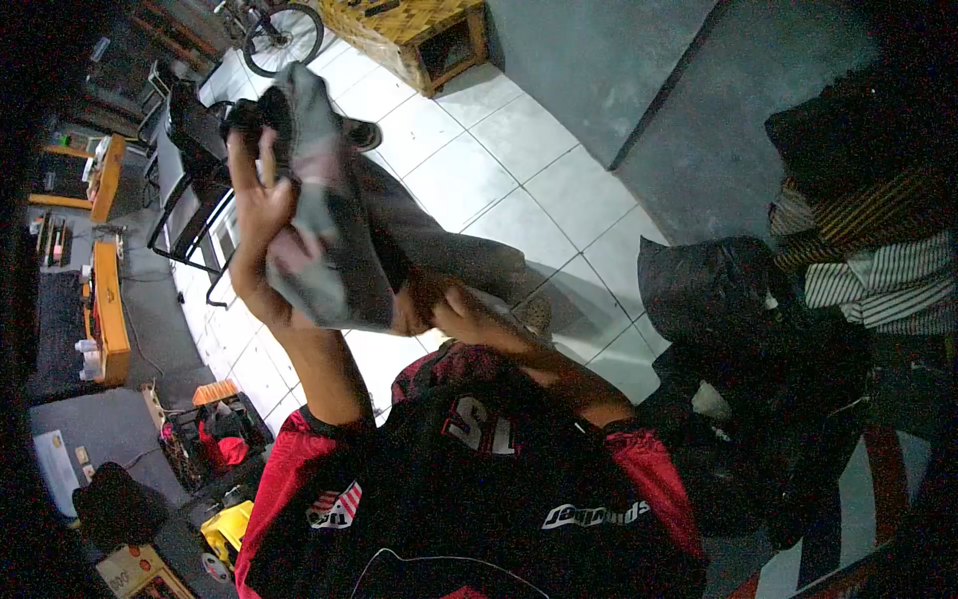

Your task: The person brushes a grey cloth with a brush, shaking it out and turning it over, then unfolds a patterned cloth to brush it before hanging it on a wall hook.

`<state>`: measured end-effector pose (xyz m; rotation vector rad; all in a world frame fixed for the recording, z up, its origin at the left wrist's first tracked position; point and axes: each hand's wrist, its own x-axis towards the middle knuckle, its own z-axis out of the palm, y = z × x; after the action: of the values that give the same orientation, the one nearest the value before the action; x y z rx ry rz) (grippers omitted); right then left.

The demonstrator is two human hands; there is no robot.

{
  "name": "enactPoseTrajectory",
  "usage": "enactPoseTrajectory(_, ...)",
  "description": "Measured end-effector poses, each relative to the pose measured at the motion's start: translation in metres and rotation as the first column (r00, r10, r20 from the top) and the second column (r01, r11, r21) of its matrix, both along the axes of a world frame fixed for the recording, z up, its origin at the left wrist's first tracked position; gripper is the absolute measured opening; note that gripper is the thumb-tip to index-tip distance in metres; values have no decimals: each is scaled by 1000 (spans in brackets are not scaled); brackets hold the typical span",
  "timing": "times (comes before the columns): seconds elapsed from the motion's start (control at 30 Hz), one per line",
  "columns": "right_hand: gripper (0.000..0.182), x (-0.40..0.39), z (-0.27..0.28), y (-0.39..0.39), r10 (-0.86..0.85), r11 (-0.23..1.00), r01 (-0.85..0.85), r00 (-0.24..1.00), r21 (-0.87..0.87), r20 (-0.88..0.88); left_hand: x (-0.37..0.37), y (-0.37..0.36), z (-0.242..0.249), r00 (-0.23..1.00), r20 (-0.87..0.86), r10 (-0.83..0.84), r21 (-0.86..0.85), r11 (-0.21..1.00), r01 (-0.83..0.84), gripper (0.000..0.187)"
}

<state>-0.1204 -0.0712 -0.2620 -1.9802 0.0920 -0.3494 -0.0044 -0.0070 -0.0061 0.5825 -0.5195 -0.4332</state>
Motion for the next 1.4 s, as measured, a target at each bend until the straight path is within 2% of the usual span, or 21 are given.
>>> enactPoseTrajectory(0.13, 32, -35, -137, -33, 188, 932, -309, 859, -190, -477, 24, 21, 1, 953, 151, 264, -75, 964, -255, 45)
enactPoseTrajectory(0.23, 37, -90, -239, -56, 105, 913, -270, 881, -307, -462, 29, 30, 13, 931, 102, 351, -192, 925, -328, 30)
enactPoseTrajectory(0.27, 38, -96, -254, -65, 32, 882, -287, 828, -374, -560, 28, 35, 19, 964, 6, 265, -211, 943, -258, 30)
enactPoseTrajectory(0.3, 36, -95, -227, -68, -71, 888, -249, 757, -386, -650, 26, 38, 20, 981, -92, 168, -237, 954, -186, 30)
enactPoseTrajectory(0.37, 34, -75, -158, -72, -226, 938, -26, 714, -347, -662, 24, 36, 9, 941, 74, 331, -36, 944, -329, 60)
enactPoseTrajectory(0.5, 35, -15, 2, -66, -348, 917, 397, 845, 40, -405, 19, 29, 7, 978, -50, 201, 43, 979, -199, 70)
enactPoseTrajectory(0.6, 31, 7, 105, -41, -286, 894, 309, 951, 323, -117, 8, 17, 9, 991, -100, 87, 60, 995, -81, 74)
enactPoseTrajectory(0.63, 28, 9, 128, -33, -194, 771, 181, 980, 610, -45, 4, 14, 11, 994, -96, 44, 44, 998, -40, 73)
enactPoseTrajectory(0.7, 20, 14, 94, -19, -249, 968, 243, 961, 60, 119, 2, 7, 12, 996, -87, -10, -24, 1000, 8, 72)
enactPoseTrajectory(0.73, 17, 16, 77, -12, -293, 919, 338, 931, -205, 220, 4, 6, 12, 998, -52, -31, -41, 999, 29, 72)
enactPoseTrajectory(0.77, 18, 18, 26, -14, -195, 914, 303, 911, -269, 363, 7, 6, 12, 999, -17, -48, -59, 997, 47, 71)
enactPoseTrajectory(0.8, 19, 11, -8, -12, -130, 925, 212, 956, -315, 262, 11, 8, 13, 998, 21, -60, -77, 995, 62, 71)
enactPoseTrajectory(0.87, 21, -14, -64, -13, 20, 944, -73, 986, -323, -163, 20, 18, 10, 1000, -20, 19, -113, 993, -21, 65)
enactPoseTrajectory(1.0, 24, -86, -127, -46, 117, 801, -470, 729, -370, -674, 27, 27, 13, 995, -34, 89, -118, 989, -92, 64)
enactPoseTrajectory(1.07, 25, -99, -117, -59, 30, 769, -481, 686, -421, -727, 25, 28, 9, 983, -6, 181, -87, 980, -181, 65)
enactPoseTrajectory(1.13, 27, -91, -92, -65, -111, 839, -281, 750, -465, -653, 21, 26, 5, 961, 40, 272, -3, 962, -272, 68)
enactPoseTrajectory(1.2, 29, -65, -65, -68, -342, 936, 212, 738, -281, -582, 16, 19, 2, 963, 54, 264, 56, 962, -267, 74)
enactPoseTrajectory(1.23, 30, -48, -29, -64, -290, 941, 337, 813, 3, -506, 13, 15, -1, 972, 40, 233, 54, 970, -235, 79)
enactPoseTrajectory(1.33, 34, -13, 105, -28, -213, 635, 329, 944, 699, -251, 4, -3, -6, 974, 43, 223, 75, 971, -226, 70)
enactPoseTrajectory(1.37, 35, -8, 117, -17, -232, 620, 258, 963, 741, -141, -1, -9, -7, 970, 52, 236, 91, 966, -240, 64)
enactPoseTrajectory(1.4, 36, -1, 111, -7, -297, 806, 256, 955, 534, -10, -6, -15, -8, 970, 58, 238, 84, 967, -242, 57)
